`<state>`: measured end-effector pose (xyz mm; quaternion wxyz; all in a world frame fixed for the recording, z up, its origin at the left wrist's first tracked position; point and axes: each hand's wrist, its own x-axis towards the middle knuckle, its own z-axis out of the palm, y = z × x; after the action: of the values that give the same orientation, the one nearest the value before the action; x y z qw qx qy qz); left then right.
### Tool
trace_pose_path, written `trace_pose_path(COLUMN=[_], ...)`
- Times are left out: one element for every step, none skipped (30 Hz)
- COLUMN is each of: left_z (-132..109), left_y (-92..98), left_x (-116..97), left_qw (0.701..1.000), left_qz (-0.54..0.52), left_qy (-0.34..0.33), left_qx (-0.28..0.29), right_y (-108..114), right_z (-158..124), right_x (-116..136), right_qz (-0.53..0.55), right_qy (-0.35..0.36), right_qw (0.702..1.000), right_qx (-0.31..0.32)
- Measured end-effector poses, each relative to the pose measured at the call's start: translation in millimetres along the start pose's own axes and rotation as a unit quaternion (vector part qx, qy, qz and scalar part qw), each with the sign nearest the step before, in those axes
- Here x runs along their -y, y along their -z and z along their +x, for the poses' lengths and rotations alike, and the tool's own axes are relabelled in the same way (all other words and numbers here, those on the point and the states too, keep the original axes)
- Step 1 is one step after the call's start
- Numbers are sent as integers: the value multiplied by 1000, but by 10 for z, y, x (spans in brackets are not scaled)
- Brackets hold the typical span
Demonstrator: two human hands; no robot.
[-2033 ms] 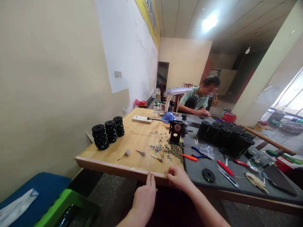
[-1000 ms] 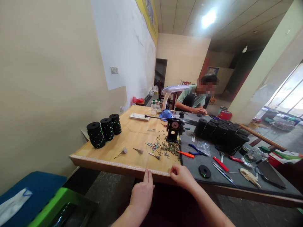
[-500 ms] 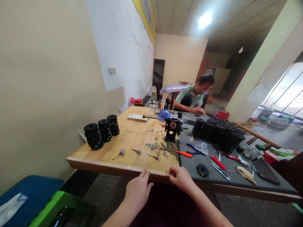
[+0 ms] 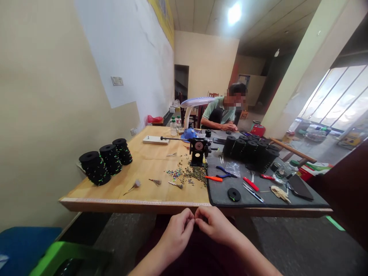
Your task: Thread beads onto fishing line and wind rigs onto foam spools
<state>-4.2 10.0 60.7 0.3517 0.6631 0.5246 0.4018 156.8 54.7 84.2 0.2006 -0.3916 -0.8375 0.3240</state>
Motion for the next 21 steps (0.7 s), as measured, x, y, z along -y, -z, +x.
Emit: trace_pose_path(left_z=[-9,-17,-24,-29,-31,-32,-30,-28,-24,-22,-20,-19,-21,-23,-27,-32,-37,-41,-43,-45,-46], left_y=[3,1,-6,-15,-26,-35,-41,-42,-39,-31,-20,-8,4,15,24,30,34,35,34,32,30], left_x=[4,11,21,34,49,63,75,83,86,85,80,72,63,55,48,42,38,35,33,32,31], left_qw=[1000,1000,1000,999,999,998,997,996,995,995,994,994,993,993,992,991,990,990,989,989,989], left_qz=[1,0,-5,-13,-26,-40,-55,-68,-78,-85,-90,-95,-98,-102,-107,-110,-114,-118,-121,-124,-126], left_qy=[2,8,15,24,32,39,45,50,53,56,58,60,63,66,70,74,77,78,79,79,79], left_qx=[9,17,23,27,28,26,22,17,13,11,10,9,7,3,-2,-9,-12,-15,-16,-15,-15], right_y=[2,1,-3,-10,-17,-24,-31,-38,-44,-50,-56,-62,-67,-73,-78,-81,-83,-83,-82,-81,-80], right_z=[-16,-30,-43,-56,-68,-81,-93,-104,-115,-123,-130,-135,-139,-142,-144,-146,-148,-149,-150,-151,-150], right_x=[-2,-9,-19,-31,-44,-57,-69,-79,-88,-96,-101,-105,-106,-104,-100,-93,-85,-76,-67,-59,-53], right_qz=[14,32,53,77,98,112,116,110,97,83,73,69,72,77,82,85,84,80,73,65,58], right_qy=[-10,-20,-30,-40,-50,-56,-59,-57,-51,-43,-37,-33,-32,-34,-38,-42,-44,-44,-41,-35,-30], right_qw=[1000,999,998,996,993,991,990,991,993,995,996,997,997,996,996,995,995,996,996,997,998], right_qx=[4,9,16,26,37,46,49,47,41,31,19,8,-2,-9,-14,-16,-17,-18,-21,-24,-26])
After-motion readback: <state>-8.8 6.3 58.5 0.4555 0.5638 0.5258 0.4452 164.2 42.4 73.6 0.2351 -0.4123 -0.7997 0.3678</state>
